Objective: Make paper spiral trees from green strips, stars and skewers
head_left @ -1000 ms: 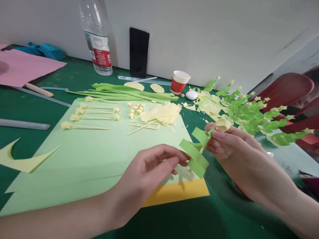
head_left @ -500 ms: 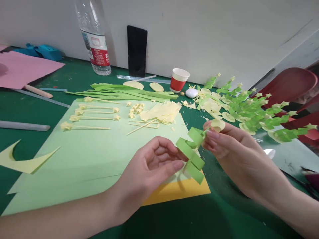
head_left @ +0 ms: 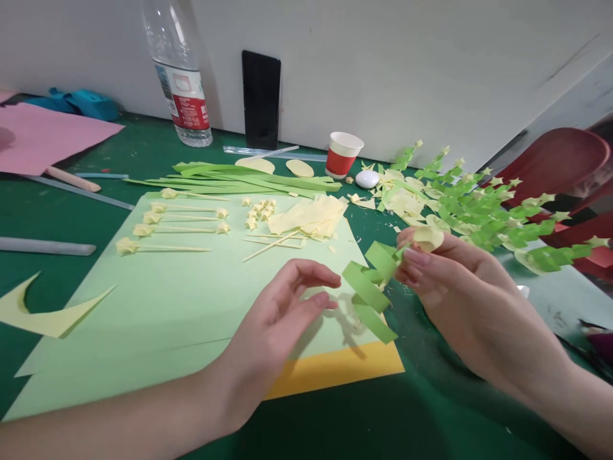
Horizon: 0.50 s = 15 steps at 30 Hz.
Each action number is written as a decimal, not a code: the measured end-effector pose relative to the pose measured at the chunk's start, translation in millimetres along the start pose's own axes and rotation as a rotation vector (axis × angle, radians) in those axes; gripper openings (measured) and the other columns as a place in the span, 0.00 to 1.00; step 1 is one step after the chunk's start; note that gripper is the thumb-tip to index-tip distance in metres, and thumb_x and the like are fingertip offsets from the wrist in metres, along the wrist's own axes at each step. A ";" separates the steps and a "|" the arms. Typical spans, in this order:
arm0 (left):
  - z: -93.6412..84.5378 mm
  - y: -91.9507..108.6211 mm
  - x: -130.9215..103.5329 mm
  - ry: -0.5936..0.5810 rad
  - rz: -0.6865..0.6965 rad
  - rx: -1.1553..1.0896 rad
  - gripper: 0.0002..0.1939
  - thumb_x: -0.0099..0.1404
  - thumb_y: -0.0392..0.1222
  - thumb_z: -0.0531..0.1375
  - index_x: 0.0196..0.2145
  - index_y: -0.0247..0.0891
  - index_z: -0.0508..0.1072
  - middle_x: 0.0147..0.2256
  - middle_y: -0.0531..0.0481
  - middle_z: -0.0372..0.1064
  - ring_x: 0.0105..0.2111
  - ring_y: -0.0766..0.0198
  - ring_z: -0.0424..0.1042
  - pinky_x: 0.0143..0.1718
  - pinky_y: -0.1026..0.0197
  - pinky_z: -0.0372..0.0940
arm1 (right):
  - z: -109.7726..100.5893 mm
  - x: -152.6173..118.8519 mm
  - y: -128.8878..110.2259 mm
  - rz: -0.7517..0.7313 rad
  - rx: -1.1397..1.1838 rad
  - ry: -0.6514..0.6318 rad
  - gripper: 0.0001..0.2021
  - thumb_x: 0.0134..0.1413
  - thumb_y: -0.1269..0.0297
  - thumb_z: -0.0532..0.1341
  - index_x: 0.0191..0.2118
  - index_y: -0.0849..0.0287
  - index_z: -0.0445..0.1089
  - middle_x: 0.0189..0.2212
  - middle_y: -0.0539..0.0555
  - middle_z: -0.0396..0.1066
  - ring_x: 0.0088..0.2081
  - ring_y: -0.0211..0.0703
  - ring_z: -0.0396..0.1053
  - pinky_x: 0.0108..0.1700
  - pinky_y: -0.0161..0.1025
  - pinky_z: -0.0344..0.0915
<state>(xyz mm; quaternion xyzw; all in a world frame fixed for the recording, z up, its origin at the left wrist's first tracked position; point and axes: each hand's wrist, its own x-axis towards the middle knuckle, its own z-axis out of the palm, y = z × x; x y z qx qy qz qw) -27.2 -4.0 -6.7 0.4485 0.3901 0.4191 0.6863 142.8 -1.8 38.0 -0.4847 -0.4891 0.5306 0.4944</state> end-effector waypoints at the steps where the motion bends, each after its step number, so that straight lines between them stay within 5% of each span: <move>1: -0.5 -0.7 -0.1 0.011 0.009 0.006 0.03 0.62 0.41 0.54 0.34 0.43 0.67 0.39 0.53 0.62 0.43 0.61 0.62 0.43 0.59 0.59 | -0.1 0.0 -0.6 -0.034 -0.017 0.019 0.06 0.43 0.61 0.65 0.23 0.54 0.69 0.22 0.47 0.61 0.25 0.32 0.60 0.27 0.26 0.62; 9: 2.1 -2.0 -2.0 -0.099 -0.066 0.123 0.08 0.56 0.38 0.59 0.34 0.45 0.63 0.37 0.56 0.59 0.39 0.65 0.62 0.40 0.62 0.58 | 0.4 -7.6 -2.3 -0.274 -0.249 0.073 0.05 0.48 0.64 0.62 0.26 0.54 0.66 0.25 0.47 0.56 0.25 0.32 0.55 0.23 0.28 0.57; 15: 8.8 0.8 -4.1 -0.110 -0.168 0.208 0.14 0.50 0.41 0.64 0.30 0.43 0.61 0.33 0.56 0.60 0.38 0.62 0.60 0.36 0.61 0.56 | 6.3 -12.0 2.2 -0.223 -0.221 -0.024 0.08 0.49 0.63 0.61 0.23 0.54 0.64 0.26 0.47 0.56 0.26 0.32 0.57 0.24 0.26 0.58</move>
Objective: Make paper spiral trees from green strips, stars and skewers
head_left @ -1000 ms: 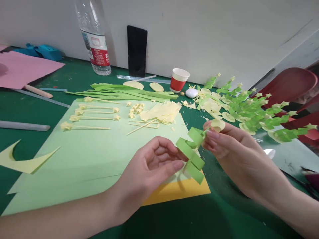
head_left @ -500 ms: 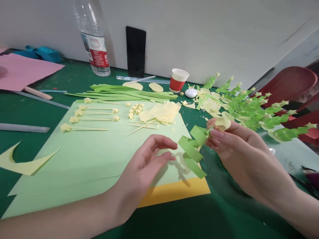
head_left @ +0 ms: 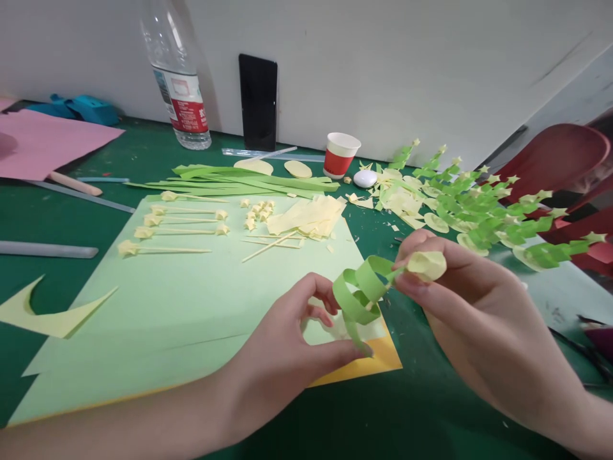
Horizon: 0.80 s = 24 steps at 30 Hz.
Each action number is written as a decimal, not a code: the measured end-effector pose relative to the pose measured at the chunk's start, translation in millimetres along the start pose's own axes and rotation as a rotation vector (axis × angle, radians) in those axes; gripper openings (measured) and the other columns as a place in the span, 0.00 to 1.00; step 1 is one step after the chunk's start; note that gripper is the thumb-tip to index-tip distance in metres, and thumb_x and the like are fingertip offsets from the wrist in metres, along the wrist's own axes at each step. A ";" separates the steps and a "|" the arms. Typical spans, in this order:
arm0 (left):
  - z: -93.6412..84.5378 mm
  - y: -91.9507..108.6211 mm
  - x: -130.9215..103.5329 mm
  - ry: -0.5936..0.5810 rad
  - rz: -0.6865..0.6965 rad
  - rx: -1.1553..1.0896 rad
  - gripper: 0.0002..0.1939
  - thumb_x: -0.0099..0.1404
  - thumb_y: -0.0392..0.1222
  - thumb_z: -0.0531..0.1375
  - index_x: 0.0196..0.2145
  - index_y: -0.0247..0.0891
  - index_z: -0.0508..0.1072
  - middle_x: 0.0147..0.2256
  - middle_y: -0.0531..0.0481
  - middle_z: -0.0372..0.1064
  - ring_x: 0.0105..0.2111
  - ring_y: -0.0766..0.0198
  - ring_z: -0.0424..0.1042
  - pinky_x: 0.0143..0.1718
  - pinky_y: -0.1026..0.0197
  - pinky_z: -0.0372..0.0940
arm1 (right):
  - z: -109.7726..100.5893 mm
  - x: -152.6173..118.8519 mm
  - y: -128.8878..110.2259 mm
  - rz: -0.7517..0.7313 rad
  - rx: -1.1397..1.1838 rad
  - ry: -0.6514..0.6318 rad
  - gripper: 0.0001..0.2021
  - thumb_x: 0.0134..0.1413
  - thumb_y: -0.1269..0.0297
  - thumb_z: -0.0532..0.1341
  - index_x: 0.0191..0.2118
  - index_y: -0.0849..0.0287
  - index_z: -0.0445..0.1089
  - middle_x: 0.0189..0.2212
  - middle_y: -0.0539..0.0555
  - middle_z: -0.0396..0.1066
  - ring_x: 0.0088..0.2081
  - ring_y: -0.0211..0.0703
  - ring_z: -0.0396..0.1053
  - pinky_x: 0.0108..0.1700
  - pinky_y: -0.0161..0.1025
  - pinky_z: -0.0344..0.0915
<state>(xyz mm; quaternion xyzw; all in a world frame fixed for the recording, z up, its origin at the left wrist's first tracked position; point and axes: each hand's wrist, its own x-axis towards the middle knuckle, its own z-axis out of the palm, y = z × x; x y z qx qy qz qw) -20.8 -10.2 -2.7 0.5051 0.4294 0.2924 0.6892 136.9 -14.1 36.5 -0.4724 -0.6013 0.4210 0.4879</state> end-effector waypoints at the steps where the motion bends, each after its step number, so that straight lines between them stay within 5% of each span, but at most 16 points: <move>1: -0.3 0.2 -0.3 0.025 0.017 -0.001 0.15 0.49 0.42 0.65 0.29 0.43 0.61 0.32 0.56 0.59 0.37 0.62 0.60 0.36 0.61 0.56 | 0.6 0.0 -0.3 0.032 0.030 -0.005 0.07 0.49 0.63 0.61 0.24 0.54 0.64 0.25 0.47 0.56 0.25 0.32 0.56 0.24 0.25 0.58; 9: -5.1 -1.7 -2.9 0.129 0.202 -0.019 0.05 0.57 0.44 0.59 0.29 0.45 0.64 0.29 0.58 0.59 0.33 0.68 0.61 0.33 0.68 0.58 | -1.1 6.8 0.3 0.237 0.132 0.074 0.08 0.41 0.58 0.65 0.23 0.55 0.68 0.21 0.48 0.62 0.25 0.34 0.61 0.26 0.27 0.64; 24: -5.2 -2.5 3.2 0.197 0.215 -0.095 0.05 0.58 0.40 0.57 0.31 0.41 0.62 0.28 0.56 0.59 0.28 0.70 0.62 0.28 0.69 0.61 | -4.3 10.1 -5.2 0.024 0.012 0.146 0.02 0.41 0.66 0.62 0.23 0.51 0.71 0.23 0.49 0.62 0.25 0.33 0.60 0.24 0.25 0.63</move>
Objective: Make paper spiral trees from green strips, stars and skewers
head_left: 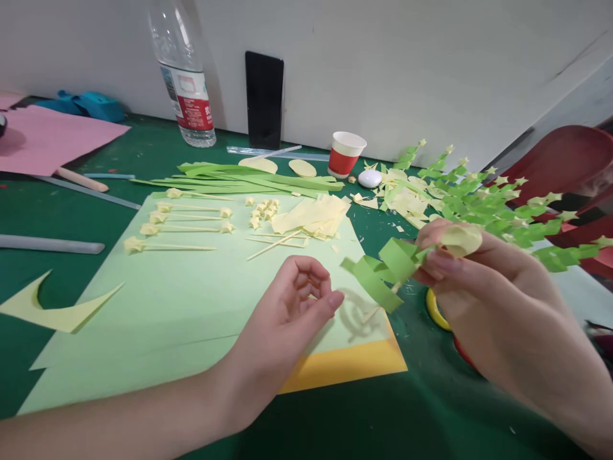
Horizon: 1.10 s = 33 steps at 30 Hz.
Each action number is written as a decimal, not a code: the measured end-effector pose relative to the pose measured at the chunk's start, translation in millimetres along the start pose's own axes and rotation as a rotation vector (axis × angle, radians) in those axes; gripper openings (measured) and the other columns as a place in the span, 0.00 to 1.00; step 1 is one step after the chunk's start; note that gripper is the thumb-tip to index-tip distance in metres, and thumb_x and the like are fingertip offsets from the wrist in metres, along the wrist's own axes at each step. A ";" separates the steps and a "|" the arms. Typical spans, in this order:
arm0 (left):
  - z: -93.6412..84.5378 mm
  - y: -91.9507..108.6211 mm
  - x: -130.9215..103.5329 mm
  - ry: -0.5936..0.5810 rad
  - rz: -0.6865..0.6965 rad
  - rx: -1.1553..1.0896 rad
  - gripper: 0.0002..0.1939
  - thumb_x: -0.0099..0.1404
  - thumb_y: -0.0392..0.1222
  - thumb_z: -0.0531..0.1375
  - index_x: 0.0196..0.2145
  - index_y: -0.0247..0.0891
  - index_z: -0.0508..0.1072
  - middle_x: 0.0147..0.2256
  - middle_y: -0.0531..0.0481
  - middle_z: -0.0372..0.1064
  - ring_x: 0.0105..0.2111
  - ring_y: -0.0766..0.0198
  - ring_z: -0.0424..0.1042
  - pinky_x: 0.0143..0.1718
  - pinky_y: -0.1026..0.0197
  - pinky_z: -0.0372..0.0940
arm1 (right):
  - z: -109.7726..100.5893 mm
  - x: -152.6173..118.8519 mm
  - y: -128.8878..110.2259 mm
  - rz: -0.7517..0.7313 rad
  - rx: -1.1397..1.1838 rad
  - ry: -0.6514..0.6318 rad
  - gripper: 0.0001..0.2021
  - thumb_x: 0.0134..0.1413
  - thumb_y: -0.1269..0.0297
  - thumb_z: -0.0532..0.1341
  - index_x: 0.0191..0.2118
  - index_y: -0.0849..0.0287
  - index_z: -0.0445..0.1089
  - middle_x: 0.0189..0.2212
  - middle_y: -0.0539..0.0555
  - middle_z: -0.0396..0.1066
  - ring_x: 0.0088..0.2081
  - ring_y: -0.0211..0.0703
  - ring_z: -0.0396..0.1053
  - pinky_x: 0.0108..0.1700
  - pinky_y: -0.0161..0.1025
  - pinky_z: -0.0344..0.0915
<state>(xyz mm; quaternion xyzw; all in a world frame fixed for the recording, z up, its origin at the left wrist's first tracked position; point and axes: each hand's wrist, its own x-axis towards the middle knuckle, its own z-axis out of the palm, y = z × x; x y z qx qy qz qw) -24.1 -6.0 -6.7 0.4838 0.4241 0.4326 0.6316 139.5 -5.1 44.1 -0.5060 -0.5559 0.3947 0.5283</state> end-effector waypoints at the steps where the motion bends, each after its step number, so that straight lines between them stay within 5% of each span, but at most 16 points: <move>1: 0.1 -0.1 0.0 -0.001 -0.006 0.000 0.05 0.57 0.40 0.57 0.30 0.41 0.62 0.28 0.56 0.59 0.28 0.69 0.62 0.28 0.68 0.61 | -0.7 -0.8 -0.2 -0.030 -0.024 -0.008 0.02 0.42 0.66 0.62 0.23 0.51 0.70 0.22 0.48 0.61 0.24 0.33 0.59 0.22 0.26 0.62; 11: -0.1 0.8 -2.1 -0.168 0.020 0.216 0.04 0.58 0.38 0.54 0.30 0.42 0.69 0.33 0.54 0.66 0.34 0.64 0.63 0.36 0.64 0.59 | -2.4 -3.6 0.2 -0.259 -0.223 -0.101 0.08 0.46 0.68 0.59 0.28 0.43 0.69 0.25 0.50 0.60 0.29 0.41 0.58 0.26 0.36 0.61; 19: 2.0 4.8 -0.9 -0.153 0.083 0.241 0.06 0.53 0.36 0.57 0.26 0.39 0.75 0.30 0.51 0.72 0.34 0.61 0.66 0.38 0.63 0.60 | -3.8 -3.4 -5.5 -0.303 -0.315 -0.078 0.05 0.45 0.66 0.59 0.25 0.45 0.69 0.24 0.50 0.60 0.27 0.40 0.57 0.24 0.34 0.60; 24: -1.0 1.1 -0.2 -0.147 0.037 0.268 0.05 0.55 0.37 0.54 0.28 0.41 0.70 0.32 0.52 0.68 0.35 0.60 0.66 0.40 0.59 0.59 | -6.5 2.7 -3.7 -0.151 -0.245 -0.137 0.04 0.47 0.61 0.60 0.24 0.48 0.67 0.24 0.47 0.60 0.27 0.37 0.57 0.24 0.31 0.58; 28: -7.1 1.5 -0.3 -0.001 0.011 0.237 0.04 0.60 0.39 0.51 0.34 0.45 0.63 0.36 0.53 0.61 0.36 0.61 0.63 0.39 0.58 0.59 | -6.2 8.3 -4.0 0.031 -0.185 -0.195 0.06 0.48 0.59 0.60 0.24 0.52 0.66 0.23 0.47 0.59 0.26 0.36 0.56 0.25 0.31 0.56; 33: -9.7 18.7 0.5 0.005 0.307 0.431 0.06 0.58 0.40 0.56 0.36 0.48 0.67 0.37 0.53 0.59 0.39 0.61 0.60 0.40 0.61 0.57 | -4.0 6.0 -2.3 -0.012 -0.252 -0.203 0.04 0.44 0.62 0.60 0.23 0.54 0.68 0.24 0.49 0.59 0.26 0.38 0.57 0.26 0.34 0.57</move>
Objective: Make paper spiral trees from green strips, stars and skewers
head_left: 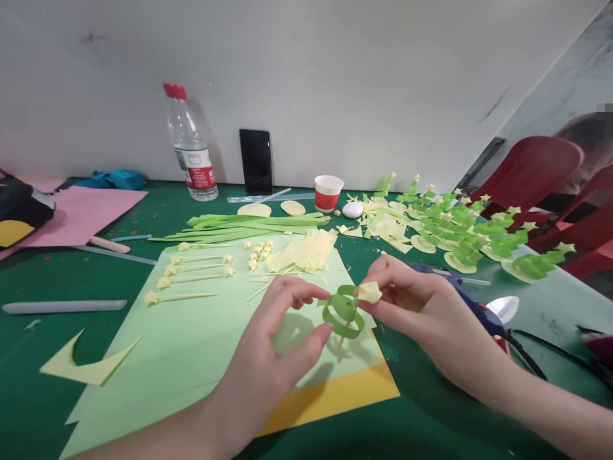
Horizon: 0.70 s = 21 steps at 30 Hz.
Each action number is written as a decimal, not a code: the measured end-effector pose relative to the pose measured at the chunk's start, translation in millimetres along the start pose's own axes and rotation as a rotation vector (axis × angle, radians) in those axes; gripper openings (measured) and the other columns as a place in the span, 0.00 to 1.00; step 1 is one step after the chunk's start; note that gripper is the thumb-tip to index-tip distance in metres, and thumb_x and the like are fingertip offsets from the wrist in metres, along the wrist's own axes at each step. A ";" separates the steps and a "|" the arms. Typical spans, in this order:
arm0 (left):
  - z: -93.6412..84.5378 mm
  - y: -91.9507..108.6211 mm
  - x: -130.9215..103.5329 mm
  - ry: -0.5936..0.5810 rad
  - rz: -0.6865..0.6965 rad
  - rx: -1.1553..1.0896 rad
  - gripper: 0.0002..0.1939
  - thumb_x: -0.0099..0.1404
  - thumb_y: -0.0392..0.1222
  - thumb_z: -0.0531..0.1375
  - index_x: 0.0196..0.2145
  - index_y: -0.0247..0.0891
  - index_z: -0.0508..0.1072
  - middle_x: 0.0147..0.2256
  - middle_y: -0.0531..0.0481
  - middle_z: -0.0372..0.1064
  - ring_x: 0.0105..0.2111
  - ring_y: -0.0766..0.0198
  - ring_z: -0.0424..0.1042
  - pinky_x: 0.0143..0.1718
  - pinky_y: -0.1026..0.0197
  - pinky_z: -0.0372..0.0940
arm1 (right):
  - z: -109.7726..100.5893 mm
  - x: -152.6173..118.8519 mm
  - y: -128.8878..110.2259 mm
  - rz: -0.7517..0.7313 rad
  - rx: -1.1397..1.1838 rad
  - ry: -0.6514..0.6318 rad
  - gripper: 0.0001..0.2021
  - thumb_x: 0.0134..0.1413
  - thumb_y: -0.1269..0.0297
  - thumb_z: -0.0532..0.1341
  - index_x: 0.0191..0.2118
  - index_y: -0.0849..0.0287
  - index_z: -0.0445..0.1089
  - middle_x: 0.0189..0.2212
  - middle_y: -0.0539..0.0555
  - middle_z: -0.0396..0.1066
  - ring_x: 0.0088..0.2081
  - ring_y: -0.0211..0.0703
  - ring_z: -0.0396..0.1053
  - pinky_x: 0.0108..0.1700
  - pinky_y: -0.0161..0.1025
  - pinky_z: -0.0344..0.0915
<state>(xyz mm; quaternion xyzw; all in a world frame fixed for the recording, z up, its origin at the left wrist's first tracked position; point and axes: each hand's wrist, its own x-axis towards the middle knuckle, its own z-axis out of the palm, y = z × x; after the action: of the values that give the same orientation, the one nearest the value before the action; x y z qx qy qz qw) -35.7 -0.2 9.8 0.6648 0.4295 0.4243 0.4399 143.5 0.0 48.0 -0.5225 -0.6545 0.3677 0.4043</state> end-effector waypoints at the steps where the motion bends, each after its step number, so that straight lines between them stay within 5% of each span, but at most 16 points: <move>1: -0.9 3.2 1.2 -0.016 0.069 0.041 0.06 0.58 0.39 0.57 0.35 0.49 0.68 0.35 0.54 0.59 0.38 0.61 0.60 0.40 0.61 0.57 | 1.1 -0.8 0.5 -0.018 -0.005 0.004 0.04 0.44 0.63 0.60 0.23 0.54 0.69 0.24 0.50 0.59 0.27 0.38 0.58 0.26 0.34 0.57; 5: -1.8 10.8 4.8 -0.027 0.190 0.140 0.02 0.56 0.42 0.60 0.30 0.47 0.70 0.30 0.54 0.59 0.34 0.62 0.61 0.37 0.62 0.57 | 5.7 -2.4 1.6 -0.084 0.002 0.002 0.05 0.44 0.66 0.59 0.23 0.55 0.71 0.23 0.50 0.60 0.26 0.37 0.60 0.25 0.33 0.57; 13: -7.1 18.1 11.1 -0.030 0.166 0.197 0.07 0.55 0.42 0.62 0.22 0.43 0.68 0.26 0.55 0.60 0.31 0.62 0.60 0.33 0.62 0.57 | 13.3 0.4 -4.1 -0.145 -0.028 -0.017 0.07 0.45 0.68 0.57 0.23 0.54 0.73 0.21 0.49 0.61 0.24 0.36 0.60 0.24 0.32 0.57; 21: -16.6 17.8 19.4 0.025 0.152 0.241 0.05 0.56 0.43 0.60 0.25 0.43 0.68 0.28 0.54 0.64 0.34 0.60 0.61 0.36 0.61 0.56 | 19.1 7.2 -13.8 -0.196 -0.040 -0.064 0.09 0.49 0.66 0.56 0.25 0.53 0.73 0.21 0.49 0.60 0.24 0.36 0.59 0.24 0.33 0.55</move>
<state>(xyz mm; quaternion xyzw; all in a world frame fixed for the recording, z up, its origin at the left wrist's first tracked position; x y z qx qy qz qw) -42.6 17.5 34.6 0.7382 0.4311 0.4100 0.3179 119.8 3.4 53.9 -0.4521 -0.7223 0.3296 0.4066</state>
